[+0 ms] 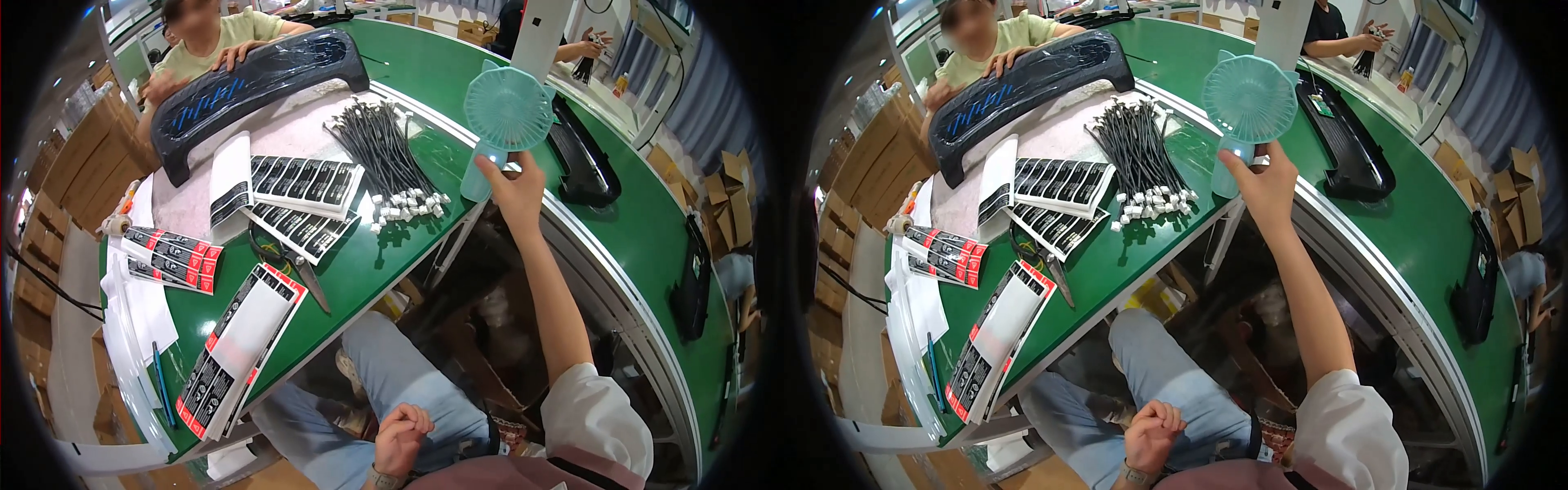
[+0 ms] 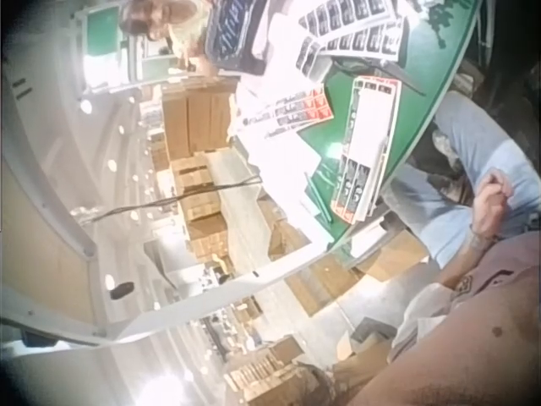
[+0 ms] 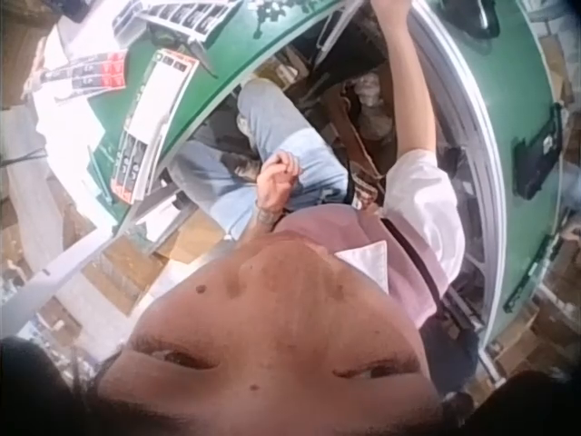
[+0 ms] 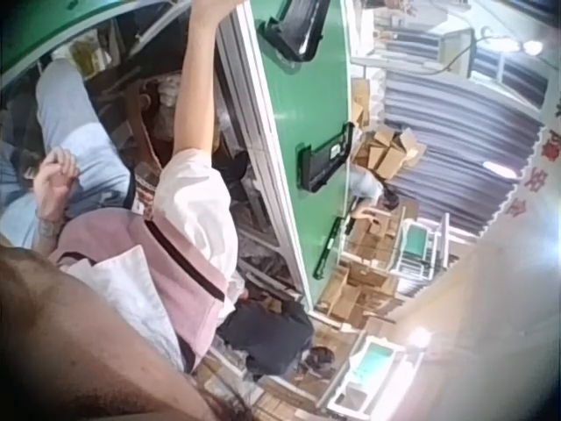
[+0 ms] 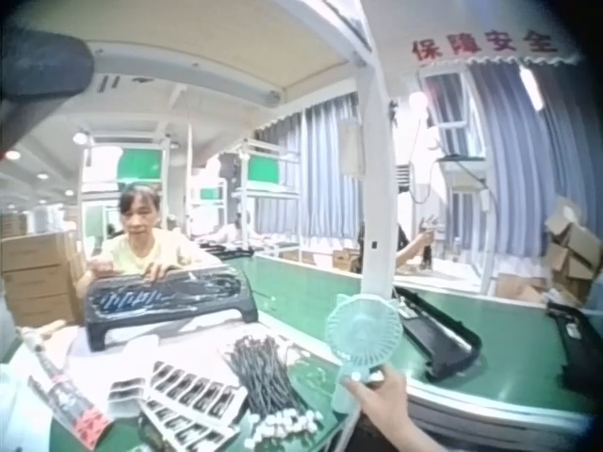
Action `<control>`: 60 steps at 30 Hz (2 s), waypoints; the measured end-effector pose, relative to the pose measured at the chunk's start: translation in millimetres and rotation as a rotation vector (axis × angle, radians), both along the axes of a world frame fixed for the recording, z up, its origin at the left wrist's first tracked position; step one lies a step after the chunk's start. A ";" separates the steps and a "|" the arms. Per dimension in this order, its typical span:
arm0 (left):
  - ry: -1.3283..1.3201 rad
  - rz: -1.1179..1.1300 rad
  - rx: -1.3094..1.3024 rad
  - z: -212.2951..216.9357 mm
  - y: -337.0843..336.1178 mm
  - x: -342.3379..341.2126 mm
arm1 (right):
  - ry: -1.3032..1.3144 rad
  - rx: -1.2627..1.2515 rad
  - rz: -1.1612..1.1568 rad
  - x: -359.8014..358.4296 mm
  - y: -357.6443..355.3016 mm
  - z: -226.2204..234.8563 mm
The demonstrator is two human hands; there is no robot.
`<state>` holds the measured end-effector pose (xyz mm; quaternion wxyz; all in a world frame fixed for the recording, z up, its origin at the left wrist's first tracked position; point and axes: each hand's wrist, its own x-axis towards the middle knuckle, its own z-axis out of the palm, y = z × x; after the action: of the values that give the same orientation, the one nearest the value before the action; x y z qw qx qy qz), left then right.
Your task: Applying warning and identification labels to plastic housing components at a manufacturing workstation.
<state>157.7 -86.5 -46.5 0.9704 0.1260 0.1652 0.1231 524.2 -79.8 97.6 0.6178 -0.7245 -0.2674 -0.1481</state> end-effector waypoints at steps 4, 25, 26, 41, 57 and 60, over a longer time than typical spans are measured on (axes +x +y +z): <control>0.014 0.016 -0.016 -4.8 0.8 -0.9 | -0.051 -0.026 -0.023 2.1 1.2 -1.9; 0.119 0.036 0.050 -7.0 3.4 -3.7 | -0.003 -0.081 0.006 0.1 -1.9 -3.8; 0.121 0.036 0.048 -7.2 3.4 -3.7 | 0.016 -0.098 0.000 -0.2 -2.7 -4.1; 0.123 0.036 0.054 -12.8 1.6 -4.1 | 0.114 -0.054 0.222 7.2 -10.6 -10.8; 0.158 0.037 0.079 -17.2 2.5 -5.9 | 0.131 -0.111 0.198 5.8 -8.0 -9.3; 0.157 0.033 0.074 -17.3 2.6 -6.1 | 0.128 -0.128 0.181 3.4 -7.9 -8.8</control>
<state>151.6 -83.8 -63.8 0.9469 0.1685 0.2381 0.1348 527.7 -87.7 88.8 0.5969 -0.7434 -0.3005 -0.0279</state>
